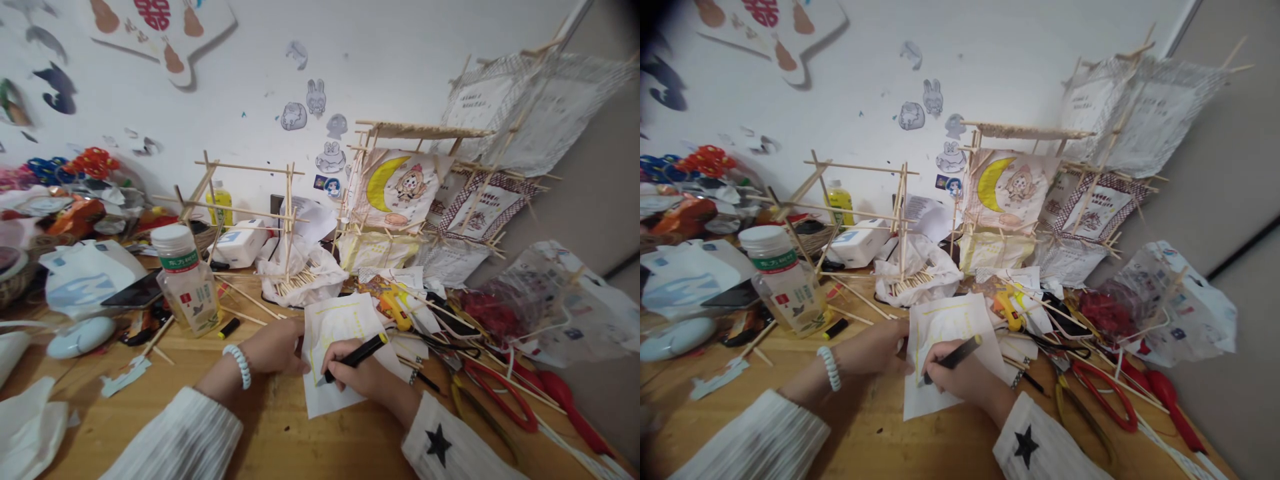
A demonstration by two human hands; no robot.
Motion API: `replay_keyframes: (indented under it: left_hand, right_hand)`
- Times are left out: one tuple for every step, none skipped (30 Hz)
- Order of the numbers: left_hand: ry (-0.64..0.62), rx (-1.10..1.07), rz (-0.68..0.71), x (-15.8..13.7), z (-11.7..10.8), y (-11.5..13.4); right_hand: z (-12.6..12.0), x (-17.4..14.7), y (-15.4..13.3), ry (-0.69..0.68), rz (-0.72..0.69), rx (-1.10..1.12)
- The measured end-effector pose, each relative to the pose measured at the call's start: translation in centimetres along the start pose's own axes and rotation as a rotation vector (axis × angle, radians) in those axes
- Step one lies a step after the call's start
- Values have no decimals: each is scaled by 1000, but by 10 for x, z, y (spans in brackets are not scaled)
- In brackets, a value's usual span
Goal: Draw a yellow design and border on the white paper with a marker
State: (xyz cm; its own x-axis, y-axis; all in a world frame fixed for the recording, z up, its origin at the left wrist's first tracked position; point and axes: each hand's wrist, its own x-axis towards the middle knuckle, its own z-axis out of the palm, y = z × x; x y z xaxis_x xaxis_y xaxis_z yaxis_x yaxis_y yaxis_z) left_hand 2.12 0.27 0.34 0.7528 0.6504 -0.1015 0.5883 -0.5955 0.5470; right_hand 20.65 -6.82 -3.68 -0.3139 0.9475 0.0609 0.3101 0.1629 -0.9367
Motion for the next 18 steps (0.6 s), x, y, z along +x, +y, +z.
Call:
replay_keyframes:
  left_hand:
    - [-3,-1,3,0,0,0]
    - [-2,0,3,0,0,1]
    - [-1,2,4,-1,0,1]
    - [1,6,5,-1,0,1]
    - [4,10,5,-1,0,1]
    - [6,11,6,-1,0,1]
    - [7,11,6,0,0,1]
    - [8,11,6,0,0,1]
    - [9,10,5,0,0,0]
    - [9,10,2,0,1,0]
    - [8,11,2,0,1,0]
    - [6,11,4,0,1,-1]
    - [6,12,6,0,2,-1]
    - [4,11,11,1,2,-2]
    - [4,11,13,1,2,-2]
    - [5,11,12,1,2,-2]
    - [6,11,10,1,2,-2]
    - [4,11,9,1,2,-2]
  right_hand:
    - [0,0,0,-13,11,4]
    - [0,0,0,-25,23,10]
    - [-1,0,0,-31,30,15]
    - [-1,0,0,-31,29,16]
    - [-1,0,0,-22,19,15]
    - [-1,0,0,-7,4,12]
    - [-1,0,0,5,-7,7]
    - [-1,1,0,7,-7,4]
    - [-1,1,1,1,4,6]
    - [-1,1,1,-10,21,12]
    - [-1,1,1,-20,34,18]
    - [-1,1,1,-22,38,22]
    - [0,1,1,-14,33,23]
    - [0,1,1,0,25,21]
    - [0,1,0,11,19,18]
    - [-1,1,-1,13,20,20]
    - [-1,1,-1,6,29,25]
    - [-1,1,-2,-7,44,32]
